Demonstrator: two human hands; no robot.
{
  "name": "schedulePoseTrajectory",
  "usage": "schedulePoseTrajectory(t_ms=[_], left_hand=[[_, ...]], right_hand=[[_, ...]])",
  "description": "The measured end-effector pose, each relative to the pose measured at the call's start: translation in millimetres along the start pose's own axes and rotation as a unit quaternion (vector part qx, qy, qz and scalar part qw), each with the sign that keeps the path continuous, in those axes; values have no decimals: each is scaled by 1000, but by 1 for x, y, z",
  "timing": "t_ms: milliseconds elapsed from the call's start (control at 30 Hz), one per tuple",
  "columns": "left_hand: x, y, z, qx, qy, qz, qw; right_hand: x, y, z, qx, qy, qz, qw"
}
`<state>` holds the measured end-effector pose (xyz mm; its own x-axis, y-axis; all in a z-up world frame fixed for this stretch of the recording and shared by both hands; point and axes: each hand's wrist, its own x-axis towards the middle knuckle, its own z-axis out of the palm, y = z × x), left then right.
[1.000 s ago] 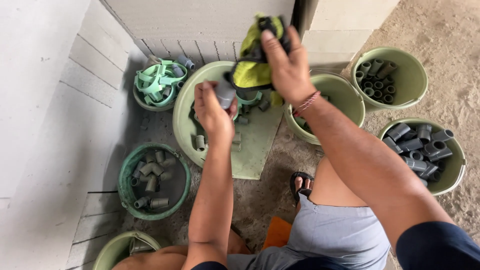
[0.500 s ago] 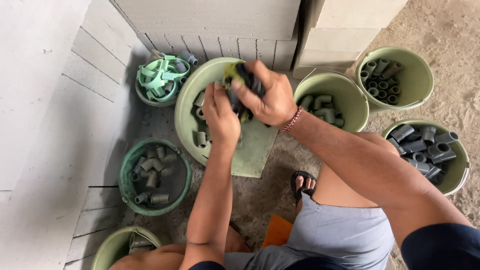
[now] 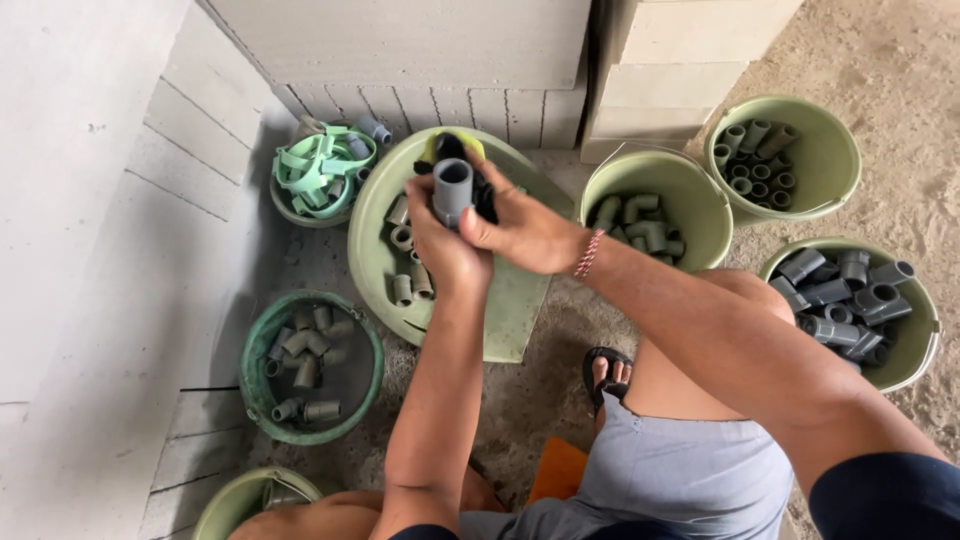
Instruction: The person sits on the floor surrounded by green buckets and wipes small grey plastic pipe fittings with a cloth. They pick up each fitting, wipe it, and place it into a separate bucket.
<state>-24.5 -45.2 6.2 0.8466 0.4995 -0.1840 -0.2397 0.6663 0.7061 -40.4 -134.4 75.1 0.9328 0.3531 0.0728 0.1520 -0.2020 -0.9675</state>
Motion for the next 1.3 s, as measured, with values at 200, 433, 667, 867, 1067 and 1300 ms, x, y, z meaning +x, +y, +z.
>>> schedulePoseTrajectory(t_ms=[200, 433, 667, 867, 1067, 1300], left_hand=[[-4, 6, -2, -4, -24, 6, 1000], [5, 21, -12, 6, -70, -11, 997], [-21, -54, 8, 39, -166, -166, 971], [-21, -58, 31, 46, -215, -206, 954], [-8, -44, 44, 32, -232, -206, 950], [-28, -37, 61, 12, -234, -215, 948]], right_hand=[[6, 41, -1, -432, 80, -128, 889], [17, 42, -19, -257, 113, -198, 939], [25, 36, -20, -361, 106, -217, 901], [20, 22, 6, -445, 268, -266, 812], [-32, -19, -112, -107, 392, -279, 870], [-228, 124, -246, -253, 433, -35, 864]])
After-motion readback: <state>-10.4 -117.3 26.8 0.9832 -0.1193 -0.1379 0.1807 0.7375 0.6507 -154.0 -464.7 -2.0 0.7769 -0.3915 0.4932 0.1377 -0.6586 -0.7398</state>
